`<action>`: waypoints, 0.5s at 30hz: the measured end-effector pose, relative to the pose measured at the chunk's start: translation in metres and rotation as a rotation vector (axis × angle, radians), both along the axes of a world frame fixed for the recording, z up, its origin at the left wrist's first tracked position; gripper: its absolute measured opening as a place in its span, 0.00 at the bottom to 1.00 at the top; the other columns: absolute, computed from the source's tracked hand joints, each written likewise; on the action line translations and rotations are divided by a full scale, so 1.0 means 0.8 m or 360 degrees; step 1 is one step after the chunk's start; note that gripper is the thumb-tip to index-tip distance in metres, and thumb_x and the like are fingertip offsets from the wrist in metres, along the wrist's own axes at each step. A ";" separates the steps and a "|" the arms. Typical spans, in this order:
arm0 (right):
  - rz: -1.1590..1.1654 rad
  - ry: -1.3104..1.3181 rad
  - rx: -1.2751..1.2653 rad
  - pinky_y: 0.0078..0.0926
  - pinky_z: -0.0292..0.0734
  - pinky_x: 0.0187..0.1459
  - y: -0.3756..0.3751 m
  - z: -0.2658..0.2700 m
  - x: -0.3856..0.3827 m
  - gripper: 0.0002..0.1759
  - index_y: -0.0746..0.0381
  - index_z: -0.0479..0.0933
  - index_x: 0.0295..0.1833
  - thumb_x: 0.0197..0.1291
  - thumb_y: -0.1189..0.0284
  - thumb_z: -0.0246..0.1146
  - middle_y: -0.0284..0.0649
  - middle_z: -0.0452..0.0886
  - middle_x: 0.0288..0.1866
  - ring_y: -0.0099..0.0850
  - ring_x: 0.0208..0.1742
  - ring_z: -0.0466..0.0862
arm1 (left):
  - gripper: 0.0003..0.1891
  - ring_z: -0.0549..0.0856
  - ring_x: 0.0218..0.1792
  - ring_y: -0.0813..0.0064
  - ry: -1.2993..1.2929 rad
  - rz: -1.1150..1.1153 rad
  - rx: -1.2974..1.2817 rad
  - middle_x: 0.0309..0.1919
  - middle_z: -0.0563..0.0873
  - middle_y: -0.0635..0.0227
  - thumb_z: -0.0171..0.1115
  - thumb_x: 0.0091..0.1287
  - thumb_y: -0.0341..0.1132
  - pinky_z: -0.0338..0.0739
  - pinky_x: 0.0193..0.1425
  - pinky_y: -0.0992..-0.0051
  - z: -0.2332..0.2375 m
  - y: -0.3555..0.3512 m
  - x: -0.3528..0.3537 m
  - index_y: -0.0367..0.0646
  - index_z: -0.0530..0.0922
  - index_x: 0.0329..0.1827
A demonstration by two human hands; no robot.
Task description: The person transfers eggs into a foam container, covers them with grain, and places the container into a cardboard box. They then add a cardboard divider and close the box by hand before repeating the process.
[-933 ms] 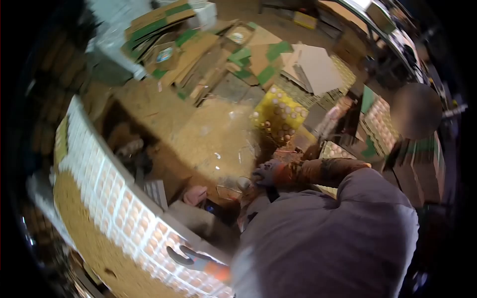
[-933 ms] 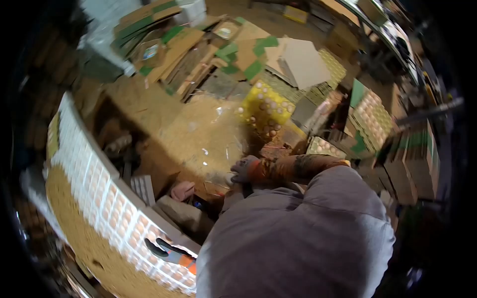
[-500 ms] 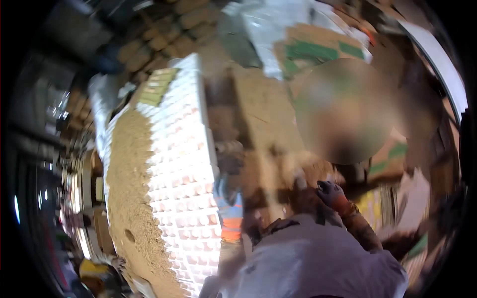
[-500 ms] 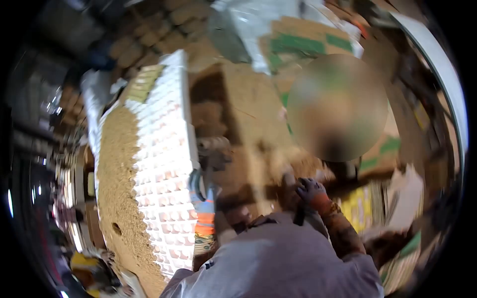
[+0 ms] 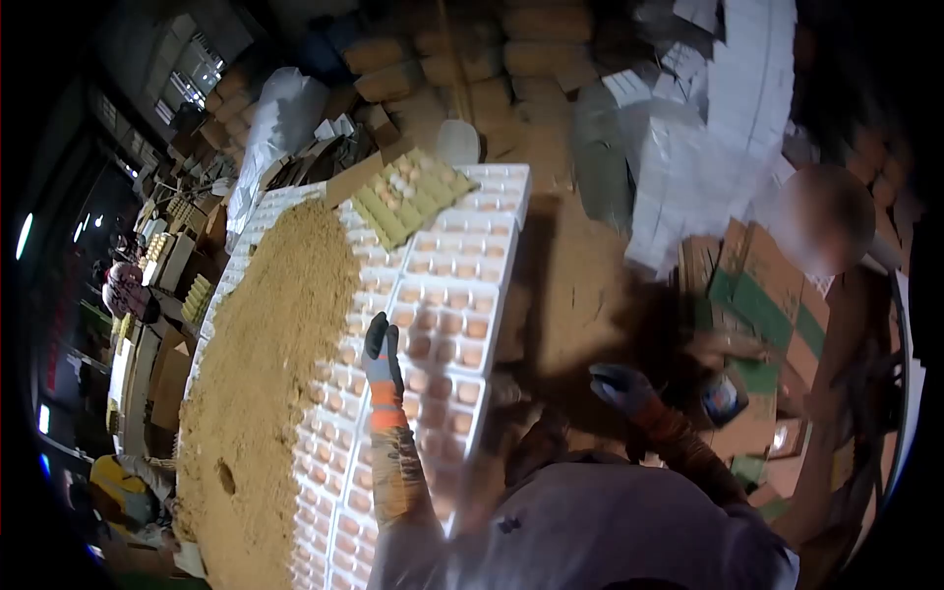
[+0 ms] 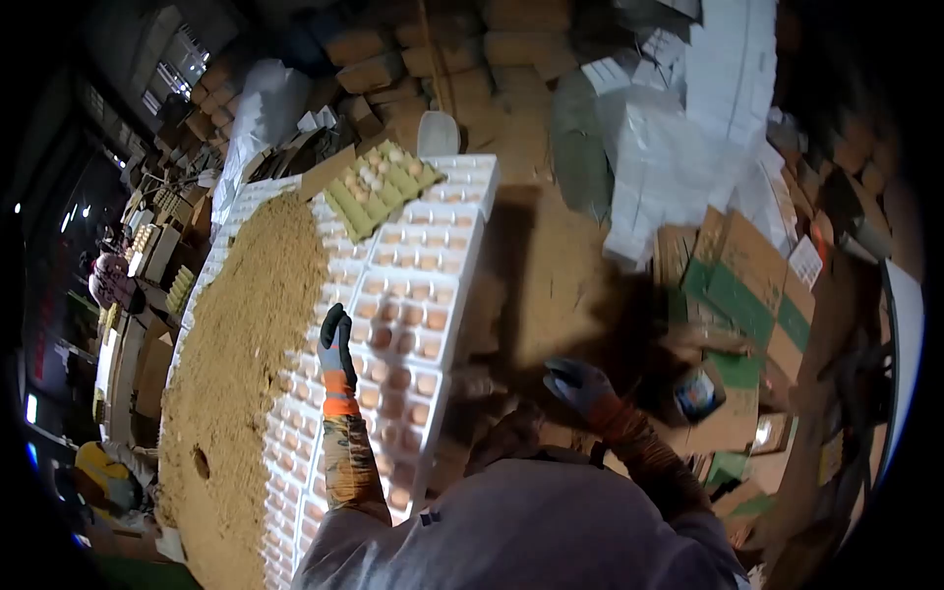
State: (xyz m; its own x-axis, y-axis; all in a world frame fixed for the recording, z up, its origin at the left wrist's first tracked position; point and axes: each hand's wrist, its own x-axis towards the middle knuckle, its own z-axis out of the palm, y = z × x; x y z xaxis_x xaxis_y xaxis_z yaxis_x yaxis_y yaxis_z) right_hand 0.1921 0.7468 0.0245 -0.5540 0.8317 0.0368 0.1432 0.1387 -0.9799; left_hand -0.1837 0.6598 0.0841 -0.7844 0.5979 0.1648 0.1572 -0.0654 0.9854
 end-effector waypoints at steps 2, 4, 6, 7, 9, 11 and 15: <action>0.0059 0.0157 -0.0340 0.24 0.75 0.46 0.050 -0.011 -0.032 0.15 0.66 0.75 0.51 0.56 0.77 0.60 0.40 0.81 0.44 0.25 0.45 0.79 | 0.21 0.74 0.54 0.74 -0.0210 0.0096 -0.0008 0.54 0.76 0.63 0.59 0.64 0.31 0.66 0.61 0.75 -0.026 0.048 -0.057 0.33 0.70 0.58; 0.0140 0.0283 -0.0680 0.24 0.74 0.46 0.105 -0.008 -0.065 0.15 0.67 0.75 0.50 0.57 0.77 0.58 0.39 0.81 0.44 0.24 0.44 0.79 | 0.20 0.74 0.52 0.75 -0.0270 0.0109 0.0074 0.52 0.77 0.63 0.59 0.63 0.30 0.68 0.58 0.76 -0.049 0.098 -0.105 0.32 0.70 0.58; 0.0253 0.0144 -0.0540 0.22 0.73 0.49 0.168 0.000 -0.106 0.14 0.68 0.75 0.50 0.58 0.79 0.57 0.38 0.81 0.45 0.23 0.46 0.78 | 0.20 0.75 0.49 0.76 -0.0208 0.0198 -0.0004 0.51 0.77 0.63 0.59 0.63 0.29 0.70 0.55 0.78 -0.049 0.150 -0.138 0.32 0.70 0.58; 0.0298 0.0124 -0.0542 0.22 0.73 0.49 0.204 -0.009 -0.132 0.14 0.68 0.75 0.50 0.58 0.79 0.57 0.38 0.81 0.45 0.23 0.46 0.78 | 0.21 0.76 0.47 0.76 -0.0183 0.0246 -0.0058 0.49 0.78 0.63 0.59 0.62 0.28 0.72 0.52 0.79 -0.048 0.175 -0.155 0.32 0.70 0.58; 0.0274 0.0235 0.0102 0.22 0.72 0.48 0.272 -0.017 -0.196 0.14 0.69 0.75 0.50 0.57 0.79 0.57 0.36 0.80 0.45 0.26 0.45 0.78 | 0.22 0.79 0.38 0.78 -0.0243 0.0289 -0.0093 0.41 0.81 0.65 0.60 0.61 0.28 0.75 0.40 0.81 -0.058 0.221 -0.198 0.35 0.69 0.59; 0.0339 0.0461 -0.0103 0.25 0.72 0.48 0.325 0.014 -0.269 0.15 0.67 0.75 0.49 0.55 0.80 0.59 0.39 0.81 0.44 0.32 0.42 0.79 | 0.24 0.79 0.38 0.78 -0.0381 0.0292 -0.0082 0.40 0.81 0.62 0.61 0.60 0.30 0.75 0.39 0.80 -0.072 0.256 -0.236 0.35 0.69 0.60; 0.0224 0.0947 0.0062 0.34 0.68 0.54 0.520 -0.166 -0.474 0.16 0.65 0.74 0.51 0.60 0.68 0.57 0.46 0.79 0.45 0.40 0.49 0.77 | 0.26 0.78 0.38 0.76 0.0043 0.0569 -0.0375 0.41 0.81 0.59 0.63 0.56 0.35 0.75 0.40 0.76 -0.238 0.300 -0.401 0.34 0.70 0.57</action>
